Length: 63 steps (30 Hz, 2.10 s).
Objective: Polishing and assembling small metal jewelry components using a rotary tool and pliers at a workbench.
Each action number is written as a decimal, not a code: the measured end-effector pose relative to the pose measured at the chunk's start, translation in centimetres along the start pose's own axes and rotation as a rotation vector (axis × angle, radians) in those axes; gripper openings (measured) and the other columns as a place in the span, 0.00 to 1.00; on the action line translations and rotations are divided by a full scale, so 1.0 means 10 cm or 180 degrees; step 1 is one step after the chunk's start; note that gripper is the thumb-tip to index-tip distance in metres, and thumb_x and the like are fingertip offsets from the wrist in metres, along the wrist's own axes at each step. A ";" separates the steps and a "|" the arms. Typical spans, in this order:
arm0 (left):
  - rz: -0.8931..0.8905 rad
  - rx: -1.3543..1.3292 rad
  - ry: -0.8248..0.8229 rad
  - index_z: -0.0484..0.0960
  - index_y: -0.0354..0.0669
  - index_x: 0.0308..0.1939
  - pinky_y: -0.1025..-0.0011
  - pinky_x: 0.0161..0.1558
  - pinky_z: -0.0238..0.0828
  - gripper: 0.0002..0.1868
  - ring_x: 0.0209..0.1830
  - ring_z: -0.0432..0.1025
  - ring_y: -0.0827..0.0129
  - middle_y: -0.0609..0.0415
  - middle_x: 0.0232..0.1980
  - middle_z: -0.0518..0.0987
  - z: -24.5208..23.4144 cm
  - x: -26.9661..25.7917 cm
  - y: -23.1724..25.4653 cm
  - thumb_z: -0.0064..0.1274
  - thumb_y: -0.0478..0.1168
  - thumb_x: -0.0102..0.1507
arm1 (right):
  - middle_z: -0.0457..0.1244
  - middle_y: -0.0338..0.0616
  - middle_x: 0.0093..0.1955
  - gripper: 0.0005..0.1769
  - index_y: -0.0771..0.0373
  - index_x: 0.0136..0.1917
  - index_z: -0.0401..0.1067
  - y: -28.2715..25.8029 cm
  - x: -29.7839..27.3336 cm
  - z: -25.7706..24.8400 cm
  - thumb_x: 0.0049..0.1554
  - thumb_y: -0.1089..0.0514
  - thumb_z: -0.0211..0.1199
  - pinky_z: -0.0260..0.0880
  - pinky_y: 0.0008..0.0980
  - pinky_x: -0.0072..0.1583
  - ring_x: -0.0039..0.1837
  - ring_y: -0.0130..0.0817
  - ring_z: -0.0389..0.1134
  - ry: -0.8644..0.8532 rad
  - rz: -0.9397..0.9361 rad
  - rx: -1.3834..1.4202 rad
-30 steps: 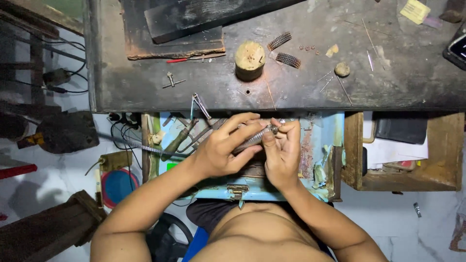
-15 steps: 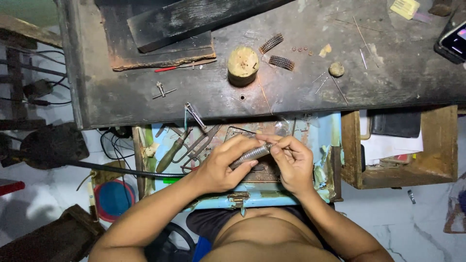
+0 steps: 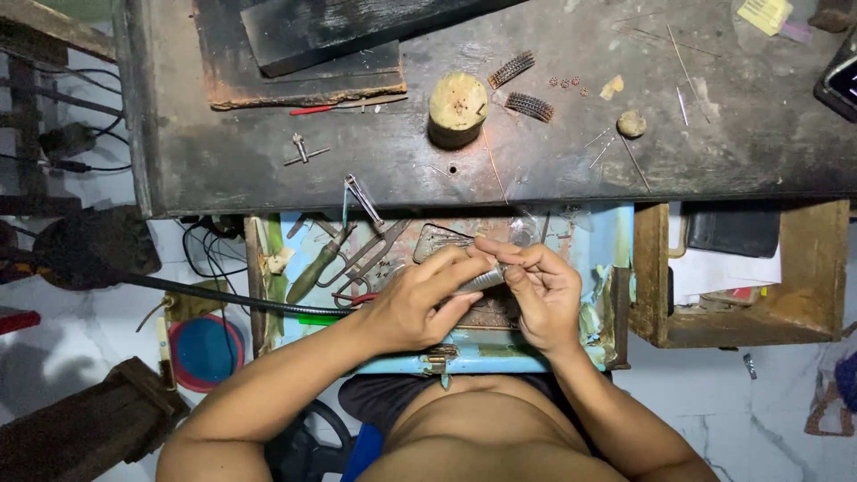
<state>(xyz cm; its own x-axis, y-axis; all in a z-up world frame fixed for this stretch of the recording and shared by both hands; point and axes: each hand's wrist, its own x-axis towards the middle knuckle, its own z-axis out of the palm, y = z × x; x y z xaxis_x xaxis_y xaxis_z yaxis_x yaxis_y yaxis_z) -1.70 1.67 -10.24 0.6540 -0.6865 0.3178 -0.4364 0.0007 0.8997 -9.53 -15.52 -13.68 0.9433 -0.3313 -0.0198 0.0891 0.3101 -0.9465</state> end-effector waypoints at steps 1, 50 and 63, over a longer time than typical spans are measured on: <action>0.0123 0.0303 0.0014 0.79 0.41 0.61 0.52 0.34 0.76 0.17 0.36 0.78 0.40 0.42 0.47 0.80 0.00 -0.02 0.00 0.51 0.36 0.68 | 0.70 0.68 0.58 0.14 0.71 0.46 0.69 -0.01 0.00 0.02 0.63 0.55 0.62 0.74 0.39 0.60 0.58 0.41 0.72 0.0005 0.0040 0.0004; 0.0529 0.1635 -0.0450 0.73 0.27 0.51 0.63 0.45 0.67 0.11 0.41 0.66 0.54 0.42 0.47 0.72 -0.43 0.53 1.13 0.51 0.27 0.65 | 0.65 0.43 0.59 0.20 0.64 0.58 0.63 0.19 -0.21 -0.08 0.58 0.61 0.71 0.67 0.22 0.62 0.58 0.24 0.67 -0.0422 -0.0266 0.0327; -0.1116 0.0073 0.0294 0.78 0.33 0.33 0.79 0.23 0.57 0.03 0.22 0.60 0.78 0.58 0.27 0.72 -0.39 0.31 1.03 0.56 0.27 0.62 | 0.66 0.50 0.62 0.19 0.66 0.58 0.63 0.07 -0.20 0.13 0.57 0.74 0.65 0.74 0.23 0.59 0.59 0.31 0.70 -0.0726 -0.0544 -0.0132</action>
<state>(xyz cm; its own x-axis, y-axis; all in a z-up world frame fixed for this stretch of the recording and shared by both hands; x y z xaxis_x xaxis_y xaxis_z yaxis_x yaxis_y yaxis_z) -1.72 2.39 1.18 0.8189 -0.5736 0.0177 -0.1887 -0.2401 0.9522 -10.93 -13.50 -13.88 0.9637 -0.1653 0.2095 0.2441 0.2288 -0.9424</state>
